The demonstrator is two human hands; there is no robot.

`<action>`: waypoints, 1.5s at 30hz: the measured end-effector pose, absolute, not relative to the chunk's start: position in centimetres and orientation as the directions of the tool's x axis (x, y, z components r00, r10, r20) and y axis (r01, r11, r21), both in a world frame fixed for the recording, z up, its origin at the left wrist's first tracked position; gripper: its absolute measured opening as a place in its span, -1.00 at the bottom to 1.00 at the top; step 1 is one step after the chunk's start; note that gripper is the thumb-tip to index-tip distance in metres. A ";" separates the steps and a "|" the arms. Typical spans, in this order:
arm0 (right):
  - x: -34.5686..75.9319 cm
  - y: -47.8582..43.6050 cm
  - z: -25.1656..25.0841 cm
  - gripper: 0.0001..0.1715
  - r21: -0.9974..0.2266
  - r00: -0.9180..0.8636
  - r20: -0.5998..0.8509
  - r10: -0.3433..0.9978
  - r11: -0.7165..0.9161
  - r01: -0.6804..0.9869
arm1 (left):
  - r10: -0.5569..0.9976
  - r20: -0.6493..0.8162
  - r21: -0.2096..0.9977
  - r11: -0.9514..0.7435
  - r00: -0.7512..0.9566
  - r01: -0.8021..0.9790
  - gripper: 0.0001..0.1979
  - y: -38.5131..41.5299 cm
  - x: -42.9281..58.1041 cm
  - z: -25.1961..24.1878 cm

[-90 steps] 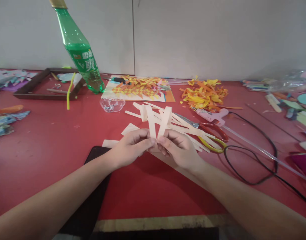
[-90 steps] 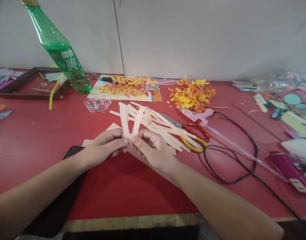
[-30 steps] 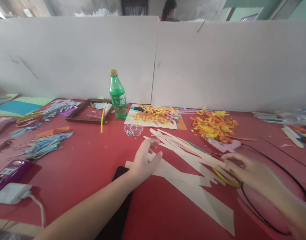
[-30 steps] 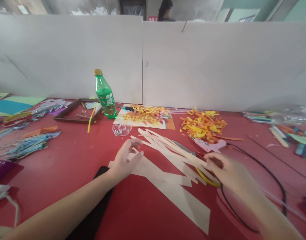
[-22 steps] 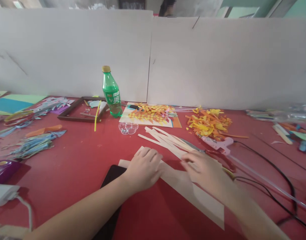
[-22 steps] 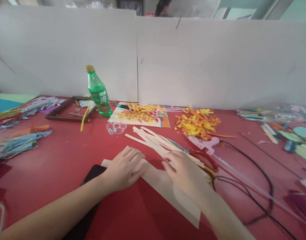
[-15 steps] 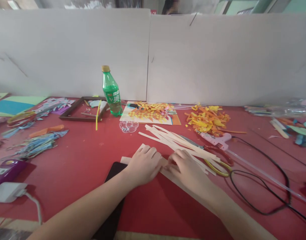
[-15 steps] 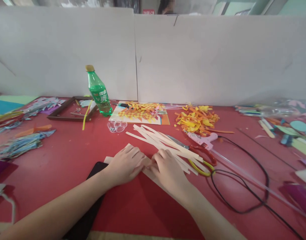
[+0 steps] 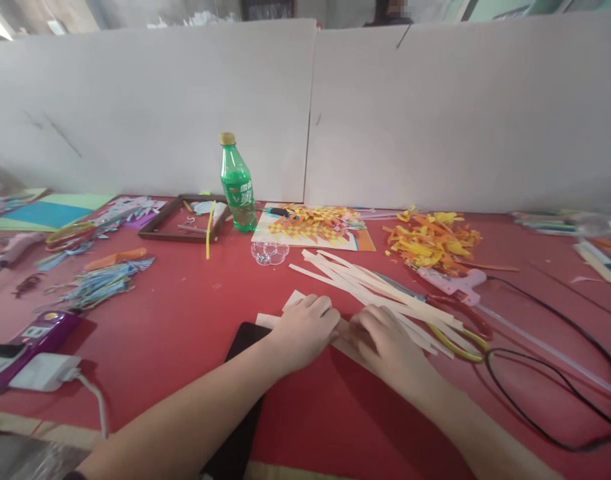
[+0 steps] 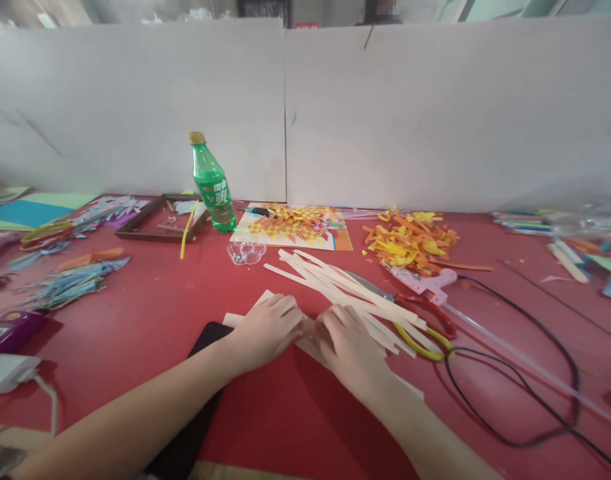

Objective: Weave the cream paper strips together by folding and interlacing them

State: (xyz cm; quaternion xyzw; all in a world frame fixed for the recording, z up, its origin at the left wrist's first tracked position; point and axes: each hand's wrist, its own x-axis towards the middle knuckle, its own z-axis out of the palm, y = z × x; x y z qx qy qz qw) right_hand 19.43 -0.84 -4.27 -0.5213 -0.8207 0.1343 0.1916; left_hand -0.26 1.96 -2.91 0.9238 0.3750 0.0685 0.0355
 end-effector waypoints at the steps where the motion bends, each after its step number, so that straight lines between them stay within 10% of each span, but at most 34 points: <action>1: 19.5 -0.8 -4.3 -0.86 -0.423 -0.391 0.173 0.904 0.426 0.800 | 0.691 0.108 0.116 -0.723 0.715 0.681 -0.86 2.0 -0.2 -3.0; 18: 20.5 -1.4 -1.8 -0.81 -0.431 -0.404 0.346 0.847 0.526 0.733 | 0.771 0.200 0.372 -0.630 0.604 0.681 -0.70 1.6 -0.7 -2.5; 33: 26.0 0.8 -0.5 -0.71 0.025 -0.244 0.668 0.703 0.307 0.951 | 0.897 0.164 0.626 -0.416 0.409 0.660 -0.76 1.7 -0.8 -2.2; 45: 20.2 -1.1 -2.7 -0.67 -0.315 -0.536 0.414 0.736 0.668 0.674 | 0.834 0.189 0.827 -0.420 0.518 0.374 -0.72 0.9 -0.5 -2.3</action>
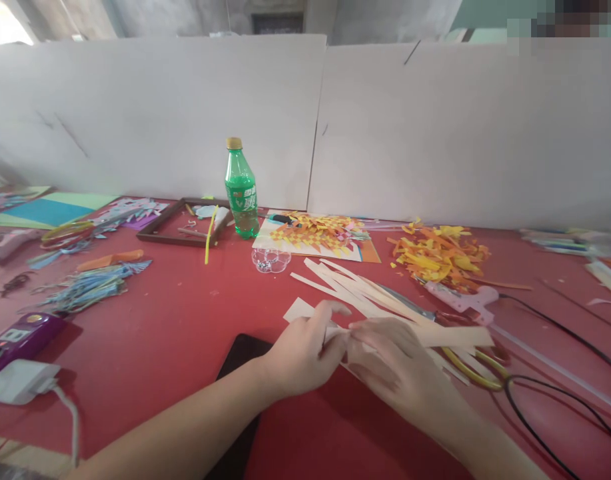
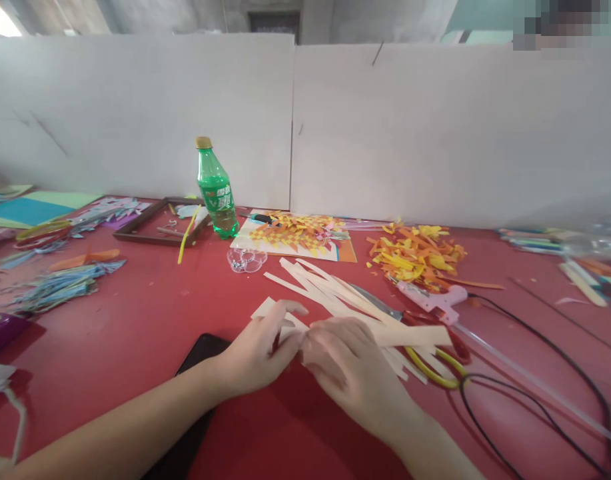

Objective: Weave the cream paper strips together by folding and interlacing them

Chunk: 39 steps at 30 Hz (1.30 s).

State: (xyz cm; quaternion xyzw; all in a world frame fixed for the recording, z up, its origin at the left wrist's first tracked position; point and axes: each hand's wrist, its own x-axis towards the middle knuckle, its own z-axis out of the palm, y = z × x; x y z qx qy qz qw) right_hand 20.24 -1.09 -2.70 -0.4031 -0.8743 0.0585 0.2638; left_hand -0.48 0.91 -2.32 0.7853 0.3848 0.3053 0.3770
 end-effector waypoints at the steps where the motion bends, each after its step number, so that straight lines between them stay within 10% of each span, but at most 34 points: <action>1: 20.3 -1.1 -2.7 -0.69 -0.340 -0.545 0.395 0.740 0.669 0.661 | 0.838 0.190 0.831 -0.415 0.512 0.370 -0.73 0.8 -0.5 -2.3; 34: 21.0 -1.3 -2.8 -0.91 -0.541 -0.477 0.337 0.812 0.581 0.608 | 0.833 0.324 0.769 -0.508 0.448 0.389 -0.66 1.3 -0.3 -2.7; 39: 20.9 -1.5 -3.2 -0.53 -0.494 -0.407 0.352 0.843 0.536 0.684 | 0.857 0.245 0.799 -0.443 0.453 0.406 -0.68 1.4 -0.4 -2.5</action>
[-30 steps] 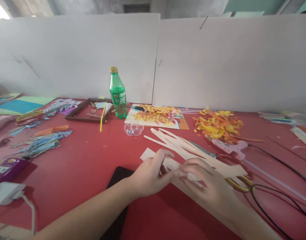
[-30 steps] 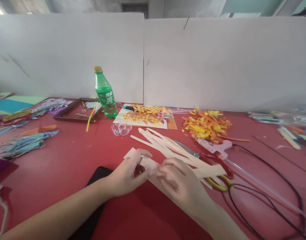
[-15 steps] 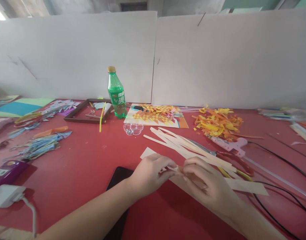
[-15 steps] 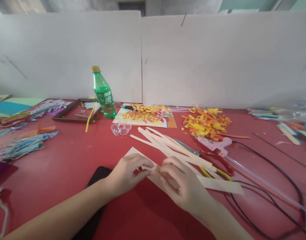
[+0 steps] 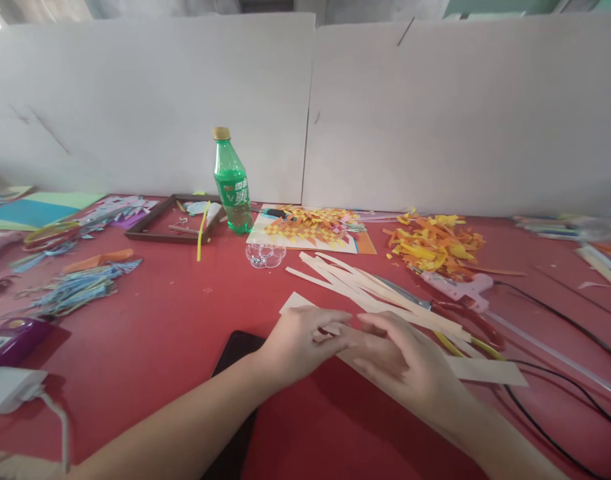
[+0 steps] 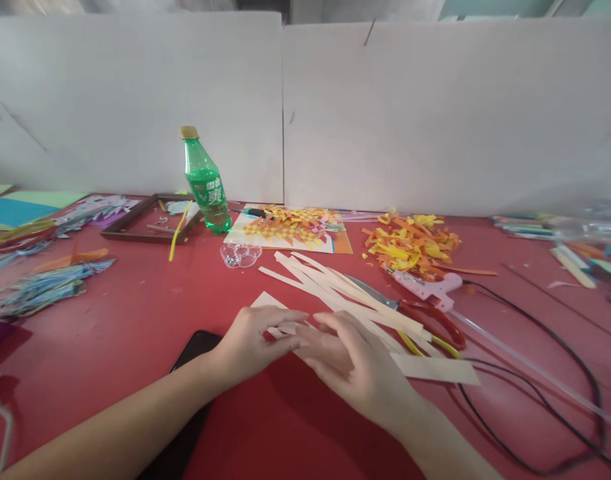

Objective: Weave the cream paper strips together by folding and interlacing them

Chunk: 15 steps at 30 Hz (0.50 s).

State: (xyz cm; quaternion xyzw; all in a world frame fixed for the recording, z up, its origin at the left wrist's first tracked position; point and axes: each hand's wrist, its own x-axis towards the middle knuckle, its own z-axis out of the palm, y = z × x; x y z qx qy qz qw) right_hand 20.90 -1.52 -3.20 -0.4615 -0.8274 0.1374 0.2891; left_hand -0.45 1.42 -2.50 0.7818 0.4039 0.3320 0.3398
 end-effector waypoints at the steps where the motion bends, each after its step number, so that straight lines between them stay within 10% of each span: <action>1: 20.9 -1.6 -3.2 -0.51 -0.488 -0.404 0.348 0.846 0.532 0.692 | 0.850 0.243 0.804 -0.446 0.468 0.394 -0.71 1.4 -0.4 -2.4; 15: 20.5 -1.7 -2.1 -0.88 -0.605 -0.387 0.339 0.858 0.514 0.609 | 0.849 0.280 0.890 -0.404 0.448 0.211 -0.90 1.1 -0.2 -1.8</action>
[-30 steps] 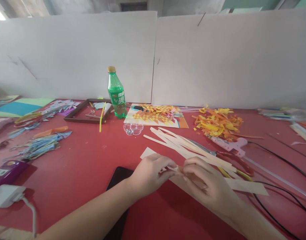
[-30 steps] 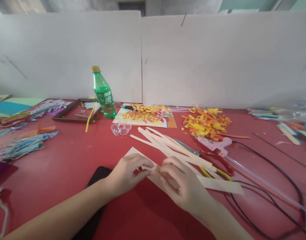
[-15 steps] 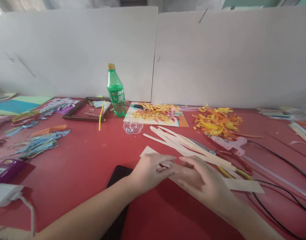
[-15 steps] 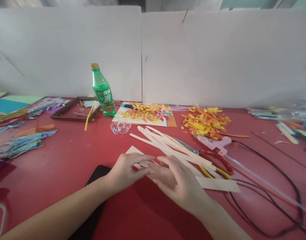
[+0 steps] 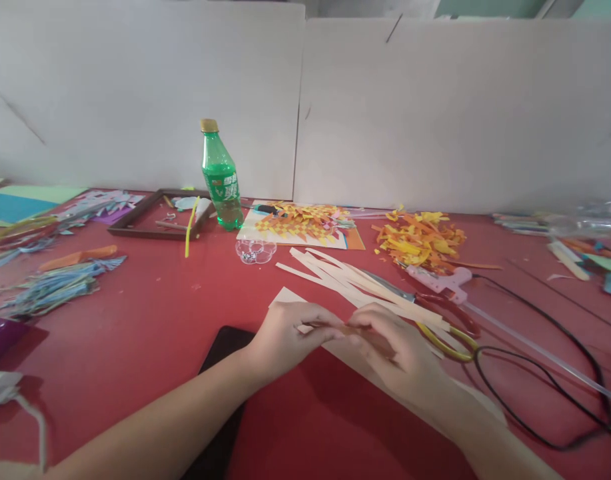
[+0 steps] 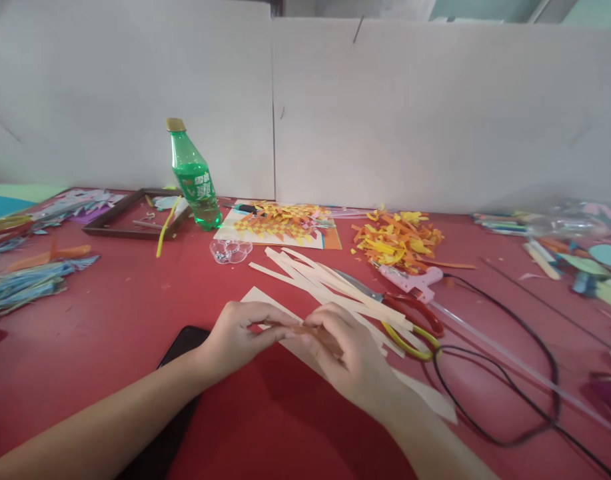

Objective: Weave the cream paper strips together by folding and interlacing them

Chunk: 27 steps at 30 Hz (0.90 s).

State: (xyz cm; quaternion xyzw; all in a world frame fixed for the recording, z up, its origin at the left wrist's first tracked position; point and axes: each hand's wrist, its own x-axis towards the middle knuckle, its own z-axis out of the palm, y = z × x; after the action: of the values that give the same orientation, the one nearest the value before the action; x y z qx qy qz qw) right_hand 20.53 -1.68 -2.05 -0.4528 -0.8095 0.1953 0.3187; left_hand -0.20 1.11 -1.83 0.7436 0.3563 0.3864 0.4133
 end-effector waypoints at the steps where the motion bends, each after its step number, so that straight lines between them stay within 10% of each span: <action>1: 20.5 -1.7 -2.0 -0.89 -0.606 -0.384 0.333 0.861 0.507 0.612 | 0.853 0.279 0.898 -0.394 0.442 0.195 -0.90 1.1 -0.2 -1.7; 11: 20.8 -1.5 -2.4 -0.90 -0.381 -0.411 0.500 0.762 0.620 0.687 | 0.925 0.158 0.937 -0.250 0.345 0.243 -0.65 1.2 -0.1 -2.2; 19: 20.0 -2.8 -1.4 -0.71 -0.197 -0.380 0.694 0.611 0.669 0.717 | 0.936 0.233 0.919 -0.302 0.265 0.256 -0.85 1.1 0.0 -2.1; 23: 18.4 -4.2 -1.6 -0.76 -0.489 -0.430 0.583 0.689 0.721 0.492 | 0.968 0.188 0.965 -0.214 0.165 0.153 -0.80 1.2 -0.1 -2.2; 27: 17.6 -3.6 -2.5 -0.85 -0.896 -0.249 0.188 0.950 0.270 0.354 | 0.963 0.164 0.986 -0.168 0.211 -0.003 -0.80 0.7 -0.1 -1.9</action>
State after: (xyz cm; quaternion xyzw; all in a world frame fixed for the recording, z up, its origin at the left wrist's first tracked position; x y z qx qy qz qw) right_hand 17.57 -3.64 -2.47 -0.4702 -0.6931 0.3794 0.3930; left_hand -0.13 0.69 -1.87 0.5940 0.4041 0.4806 0.5029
